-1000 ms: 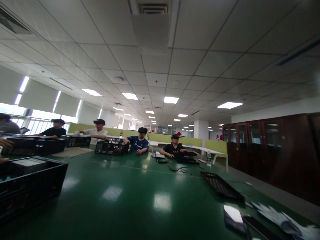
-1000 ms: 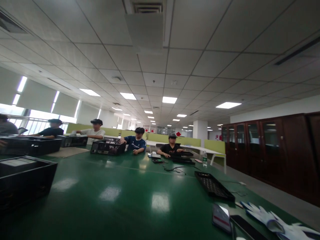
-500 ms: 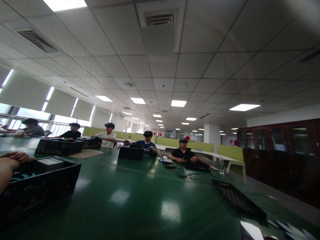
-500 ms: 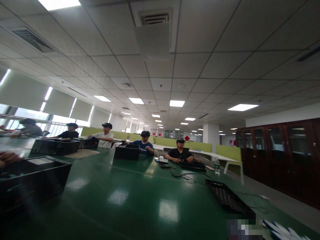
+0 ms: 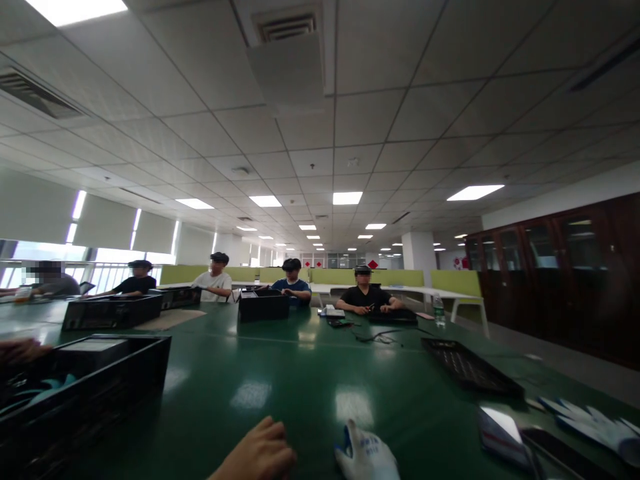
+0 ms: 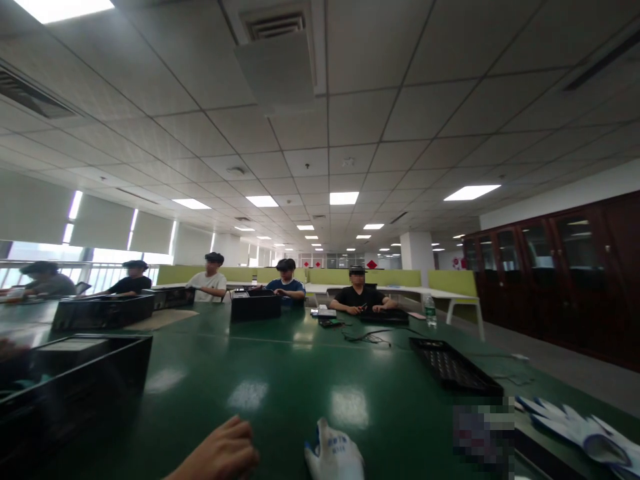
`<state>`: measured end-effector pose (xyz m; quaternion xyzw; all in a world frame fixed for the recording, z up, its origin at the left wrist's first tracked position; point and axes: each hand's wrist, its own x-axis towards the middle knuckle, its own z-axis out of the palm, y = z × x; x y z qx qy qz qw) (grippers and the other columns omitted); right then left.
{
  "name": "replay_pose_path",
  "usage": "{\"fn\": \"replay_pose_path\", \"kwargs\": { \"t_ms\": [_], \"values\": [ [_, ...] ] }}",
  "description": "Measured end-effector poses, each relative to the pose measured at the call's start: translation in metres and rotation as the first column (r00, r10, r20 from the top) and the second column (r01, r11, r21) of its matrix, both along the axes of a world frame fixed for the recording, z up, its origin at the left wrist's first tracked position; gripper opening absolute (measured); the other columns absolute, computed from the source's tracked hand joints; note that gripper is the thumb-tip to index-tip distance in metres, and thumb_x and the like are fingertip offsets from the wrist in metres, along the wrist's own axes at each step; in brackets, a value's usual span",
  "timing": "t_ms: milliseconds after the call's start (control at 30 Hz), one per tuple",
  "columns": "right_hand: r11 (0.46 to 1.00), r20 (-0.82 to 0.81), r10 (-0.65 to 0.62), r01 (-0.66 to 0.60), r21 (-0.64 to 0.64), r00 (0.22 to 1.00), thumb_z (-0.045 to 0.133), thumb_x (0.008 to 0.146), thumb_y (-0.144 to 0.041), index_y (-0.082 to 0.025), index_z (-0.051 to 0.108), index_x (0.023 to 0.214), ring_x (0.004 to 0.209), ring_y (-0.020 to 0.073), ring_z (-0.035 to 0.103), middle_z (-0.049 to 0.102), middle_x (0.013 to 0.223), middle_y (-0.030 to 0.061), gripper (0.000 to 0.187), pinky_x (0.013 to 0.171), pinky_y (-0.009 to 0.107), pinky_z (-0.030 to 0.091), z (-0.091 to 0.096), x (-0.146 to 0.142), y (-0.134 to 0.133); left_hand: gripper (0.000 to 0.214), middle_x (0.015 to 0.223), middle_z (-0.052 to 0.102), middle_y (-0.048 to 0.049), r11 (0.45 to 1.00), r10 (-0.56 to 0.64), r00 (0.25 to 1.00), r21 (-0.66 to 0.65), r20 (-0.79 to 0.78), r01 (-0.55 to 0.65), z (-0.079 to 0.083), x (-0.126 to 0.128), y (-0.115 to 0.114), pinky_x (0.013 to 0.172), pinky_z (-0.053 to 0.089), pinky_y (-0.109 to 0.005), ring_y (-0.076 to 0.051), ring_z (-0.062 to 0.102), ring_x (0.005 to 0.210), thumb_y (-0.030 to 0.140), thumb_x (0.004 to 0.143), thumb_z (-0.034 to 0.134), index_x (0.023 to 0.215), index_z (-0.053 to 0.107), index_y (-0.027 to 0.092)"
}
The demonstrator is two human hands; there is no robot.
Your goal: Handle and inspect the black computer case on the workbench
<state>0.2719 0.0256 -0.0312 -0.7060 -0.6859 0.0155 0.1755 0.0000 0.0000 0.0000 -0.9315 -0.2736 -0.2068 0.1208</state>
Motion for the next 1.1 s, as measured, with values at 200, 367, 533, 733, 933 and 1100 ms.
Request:
{"fn": "replay_pose_path", "kwargs": {
  "t_ms": [200,367,533,733,933,1100],
  "values": [
    [0.975,0.115,0.184,-0.196,0.103,0.976,0.055,0.091,-0.023,-0.028,0.066,0.13,0.125,0.0317,0.06,0.061,0.141,0.0091,0.041,0.104,0.042,0.049,-0.014,0.01,-0.006,0.022,0.105,0.07,-0.0065,0.983,0.122,0.992,-0.139,0.023,-0.118,-0.014,0.014,0.031,0.088,0.046,-0.036,-0.022,0.061,0.099,0.007,0.09,0.047,0.097,0.063,0.021],
    [0.936,0.36,0.325,-0.351,0.008,0.875,0.051,0.085,0.0,-0.025,0.059,0.14,0.132,0.0365,0.053,0.044,0.154,0.0122,0.061,0.108,0.05,0.045,0.004,0.013,-0.029,0.023,0.112,0.067,-0.0034,0.931,0.139,0.98,-0.356,0.145,-0.079,-0.013,0.0,0.009,0.099,0.042,-0.039,-0.022,0.057,0.108,0.014,0.094,0.049,0.105,0.066,0.025],
    [0.889,0.503,0.443,-0.437,-0.138,0.742,0.042,0.086,0.009,-0.017,0.047,0.149,0.144,0.0396,0.035,0.038,0.156,0.0163,0.068,0.112,0.058,0.04,0.017,0.013,-0.042,0.022,0.112,0.066,-0.0022,0.894,0.167,0.975,-0.439,0.146,-0.087,-0.01,-0.009,0.011,0.101,0.042,-0.039,-0.021,0.058,0.107,0.019,0.098,0.047,0.105,0.067,0.025],
    [0.881,0.434,0.456,-0.462,-0.097,0.777,0.049,0.084,0.009,-0.021,0.053,0.145,0.143,0.0409,0.036,0.052,0.148,0.0148,0.068,0.113,0.064,0.037,0.003,0.022,-0.03,0.022,0.116,0.064,-0.0038,0.865,0.157,0.976,-0.497,0.153,-0.062,-0.013,-0.009,0.017,0.103,0.041,-0.04,-0.023,0.056,0.111,0.02,0.097,0.047,0.103,0.067,0.024],
    [0.852,0.412,0.502,-0.516,-0.085,0.76,0.057,0.087,0.002,-0.019,0.056,0.142,0.14,0.0447,0.039,0.05,0.149,0.0193,0.059,0.112,0.064,0.037,-0.001,0.029,-0.028,0.02,0.113,0.064,-0.0026,0.866,0.135,0.978,-0.498,0.16,-0.038,-0.016,-0.012,0.02,0.113,0.032,-0.043,-0.02,0.057,0.107,0.024,0.099,0.047,0.102,0.067,0.025],
    [0.839,0.439,0.515,-0.538,-0.084,0.736,0.059,0.087,0.001,-0.021,0.056,0.143,0.141,0.0445,0.037,0.048,0.15,0.0185,0.06,0.112,0.066,0.037,-0.002,0.03,-0.028,0.021,0.115,0.064,-0.0022,0.859,0.119,0.976,-0.512,0.183,-0.008,-0.018,-0.015,0.024,0.108,0.037,-0.038,-0.02,0.057,0.109,0.026,0.1,0.047,0.105,0.068,0.026]
  ]
}}
